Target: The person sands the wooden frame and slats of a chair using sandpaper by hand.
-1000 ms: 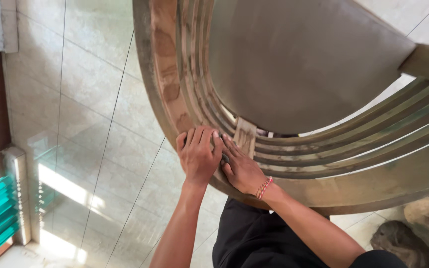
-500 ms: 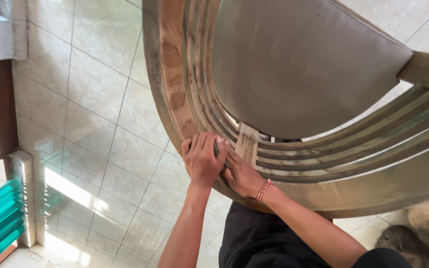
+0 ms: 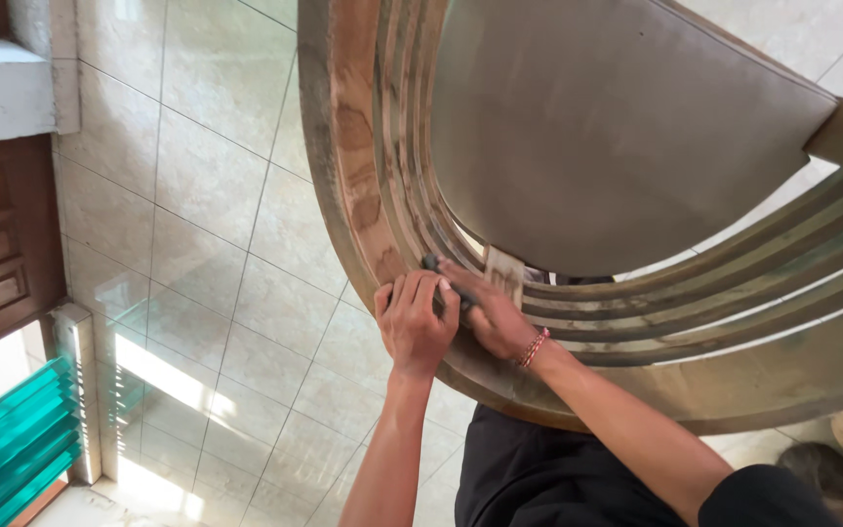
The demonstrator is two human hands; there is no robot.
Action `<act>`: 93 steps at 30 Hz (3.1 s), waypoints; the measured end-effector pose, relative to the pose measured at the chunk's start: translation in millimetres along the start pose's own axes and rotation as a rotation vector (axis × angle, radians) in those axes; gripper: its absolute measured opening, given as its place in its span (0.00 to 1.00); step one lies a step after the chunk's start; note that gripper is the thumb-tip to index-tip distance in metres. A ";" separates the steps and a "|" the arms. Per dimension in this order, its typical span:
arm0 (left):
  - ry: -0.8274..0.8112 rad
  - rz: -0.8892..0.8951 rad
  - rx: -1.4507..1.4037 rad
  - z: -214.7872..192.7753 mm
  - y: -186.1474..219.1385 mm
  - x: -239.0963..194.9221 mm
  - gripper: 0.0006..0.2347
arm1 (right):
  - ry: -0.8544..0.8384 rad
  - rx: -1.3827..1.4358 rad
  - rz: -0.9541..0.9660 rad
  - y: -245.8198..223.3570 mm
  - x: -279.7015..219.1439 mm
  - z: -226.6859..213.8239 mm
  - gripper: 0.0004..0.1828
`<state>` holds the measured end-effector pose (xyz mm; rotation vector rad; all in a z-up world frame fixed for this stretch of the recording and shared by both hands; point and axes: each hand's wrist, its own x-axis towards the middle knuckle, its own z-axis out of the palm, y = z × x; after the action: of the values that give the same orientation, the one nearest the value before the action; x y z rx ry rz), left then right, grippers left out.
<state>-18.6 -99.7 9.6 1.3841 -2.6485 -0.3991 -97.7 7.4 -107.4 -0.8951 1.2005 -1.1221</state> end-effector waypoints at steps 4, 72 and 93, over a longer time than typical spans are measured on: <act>-0.020 -0.020 0.014 1.5 -0.2 -3.8 0.02 | -0.066 -0.204 -0.044 -6.6 -5.5 12.3 0.35; -0.044 -0.034 0.104 0.9 1.5 4.5 0.02 | 0.045 -0.416 0.359 136.7 20.6 -7.3 0.35; -0.041 -0.028 0.082 -0.8 2.0 3.5 0.03 | -0.071 -0.206 0.197 129.0 25.4 21.0 0.37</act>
<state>-21.9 -101.6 11.0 1.4532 -2.7096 -0.3289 -54.5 12.5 -233.3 -0.9412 1.3317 -0.8131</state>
